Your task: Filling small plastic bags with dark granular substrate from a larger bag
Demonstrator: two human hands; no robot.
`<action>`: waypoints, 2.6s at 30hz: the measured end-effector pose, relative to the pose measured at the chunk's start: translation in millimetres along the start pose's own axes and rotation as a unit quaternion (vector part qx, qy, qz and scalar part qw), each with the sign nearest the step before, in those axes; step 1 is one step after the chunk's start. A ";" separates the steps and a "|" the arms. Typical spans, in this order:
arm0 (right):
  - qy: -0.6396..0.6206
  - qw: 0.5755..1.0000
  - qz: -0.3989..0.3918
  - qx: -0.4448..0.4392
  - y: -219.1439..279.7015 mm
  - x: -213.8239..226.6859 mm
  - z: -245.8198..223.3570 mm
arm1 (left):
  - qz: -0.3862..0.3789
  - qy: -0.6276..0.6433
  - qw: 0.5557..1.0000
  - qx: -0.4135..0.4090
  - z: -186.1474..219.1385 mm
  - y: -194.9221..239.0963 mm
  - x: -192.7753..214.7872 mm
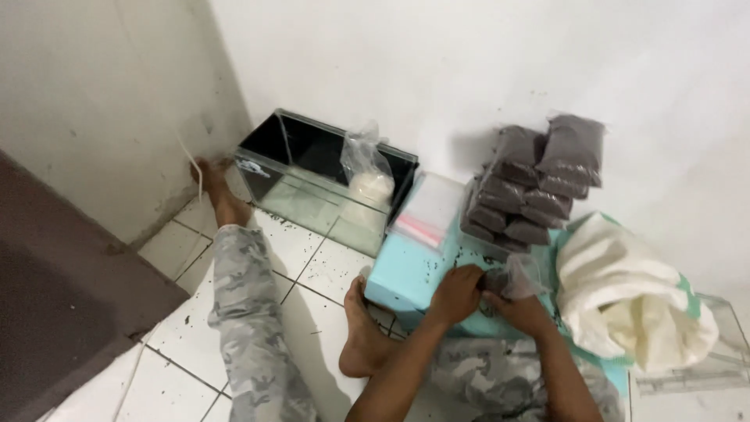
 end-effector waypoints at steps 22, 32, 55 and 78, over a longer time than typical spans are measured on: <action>0.029 0.998 -0.006 -0.052 -2.4 -3.3 32.1 | -0.040 0.030 0.999 -0.008 22.3 6.8 49.8; 0.044 0.999 0.003 -0.016 -4.9 -5.7 29.0 | -0.036 0.022 0.999 0.013 25.0 8.2 56.8; 0.228 0.941 0.091 0.233 -0.2 6.7 -12.7 | -0.120 0.104 0.985 0.069 20.6 9.0 51.9; -0.013 0.996 0.009 0.088 12.4 19.8 -38.7 | 0.121 0.209 0.970 -0.010 29.0 13.6 87.8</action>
Point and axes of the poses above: each hand's wrist, its own y-axis away from the middle knuckle, its own x-axis out of the back of the hand, z = x × y, the point moved 8 cm from there along -y, towards the middle knuckle, and after that the axes turned 4 degrees about x, right-handed, at the moved point
